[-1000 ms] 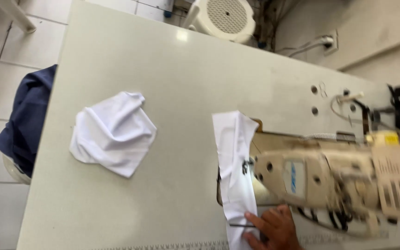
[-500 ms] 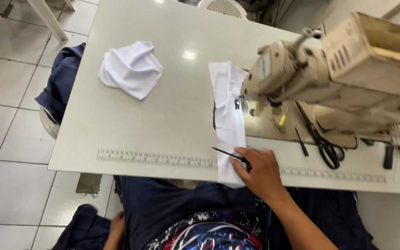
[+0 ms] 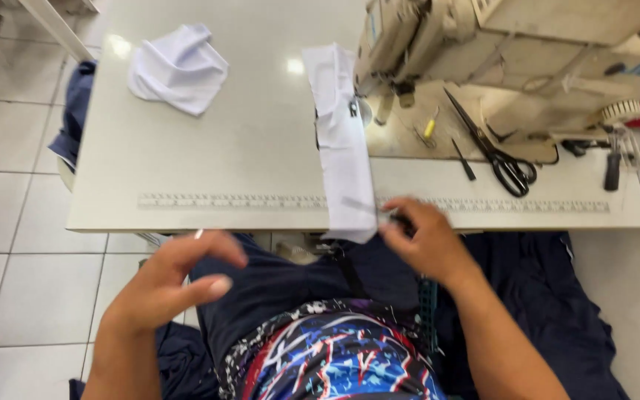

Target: Using a screwdriver to adjust and repair the needle assembly of an industrial sewing machine.

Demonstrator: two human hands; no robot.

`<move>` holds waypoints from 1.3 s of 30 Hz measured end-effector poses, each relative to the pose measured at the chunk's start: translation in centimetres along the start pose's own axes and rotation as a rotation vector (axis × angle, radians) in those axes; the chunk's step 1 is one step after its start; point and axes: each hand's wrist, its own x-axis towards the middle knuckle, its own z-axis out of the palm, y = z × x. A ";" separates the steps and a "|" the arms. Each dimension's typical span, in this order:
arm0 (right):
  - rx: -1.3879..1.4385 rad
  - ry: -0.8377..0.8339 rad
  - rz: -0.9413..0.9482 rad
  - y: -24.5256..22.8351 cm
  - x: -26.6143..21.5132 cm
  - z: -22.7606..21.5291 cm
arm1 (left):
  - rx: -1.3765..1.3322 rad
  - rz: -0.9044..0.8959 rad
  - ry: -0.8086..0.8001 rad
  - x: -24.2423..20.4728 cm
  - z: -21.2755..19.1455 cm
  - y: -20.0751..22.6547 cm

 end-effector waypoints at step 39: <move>0.436 -0.177 0.113 16.0 11.8 -9.5 | 0.327 -0.189 0.464 25.0 10.8 -3.3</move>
